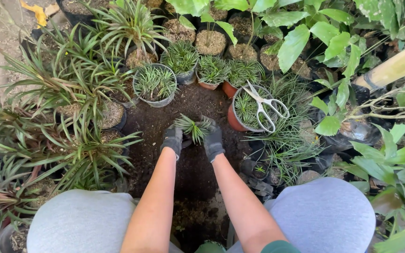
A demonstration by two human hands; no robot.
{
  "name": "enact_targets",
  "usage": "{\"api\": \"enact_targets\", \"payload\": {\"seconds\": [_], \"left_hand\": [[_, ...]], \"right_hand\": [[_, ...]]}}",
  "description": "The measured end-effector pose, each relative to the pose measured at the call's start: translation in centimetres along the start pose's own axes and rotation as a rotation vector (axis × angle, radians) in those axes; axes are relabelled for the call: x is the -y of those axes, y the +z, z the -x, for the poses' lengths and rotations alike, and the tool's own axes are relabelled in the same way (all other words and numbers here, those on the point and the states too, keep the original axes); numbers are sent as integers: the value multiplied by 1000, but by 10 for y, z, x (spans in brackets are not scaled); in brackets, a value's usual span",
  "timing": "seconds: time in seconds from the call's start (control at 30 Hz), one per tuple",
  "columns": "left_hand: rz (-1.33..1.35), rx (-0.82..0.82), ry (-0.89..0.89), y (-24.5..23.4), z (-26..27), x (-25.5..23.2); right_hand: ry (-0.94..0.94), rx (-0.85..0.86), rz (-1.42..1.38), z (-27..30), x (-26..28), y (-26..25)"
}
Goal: Planting a small seedling into a patch of soil among other potted plants in a nursery.
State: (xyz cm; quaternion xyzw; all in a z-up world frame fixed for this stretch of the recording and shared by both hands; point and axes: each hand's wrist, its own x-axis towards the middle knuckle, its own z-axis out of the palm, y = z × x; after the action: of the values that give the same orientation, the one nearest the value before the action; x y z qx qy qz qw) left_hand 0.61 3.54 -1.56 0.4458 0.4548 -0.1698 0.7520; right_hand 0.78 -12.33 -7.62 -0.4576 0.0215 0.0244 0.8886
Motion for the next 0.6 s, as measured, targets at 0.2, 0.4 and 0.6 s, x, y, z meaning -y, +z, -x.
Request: {"api": "enact_targets", "payload": {"seconds": [0.2,0.4,0.6], "left_hand": [[-31,-33,103,-11,-81,31],[-68,122,77,-6,-35,17],[-572,-96,239,-16,-81,28]], "right_hand": [[-51,-222,606,14,18,29],[-149,-230,748,16,24,27],[-9,-292,837,29,71,76]]}}
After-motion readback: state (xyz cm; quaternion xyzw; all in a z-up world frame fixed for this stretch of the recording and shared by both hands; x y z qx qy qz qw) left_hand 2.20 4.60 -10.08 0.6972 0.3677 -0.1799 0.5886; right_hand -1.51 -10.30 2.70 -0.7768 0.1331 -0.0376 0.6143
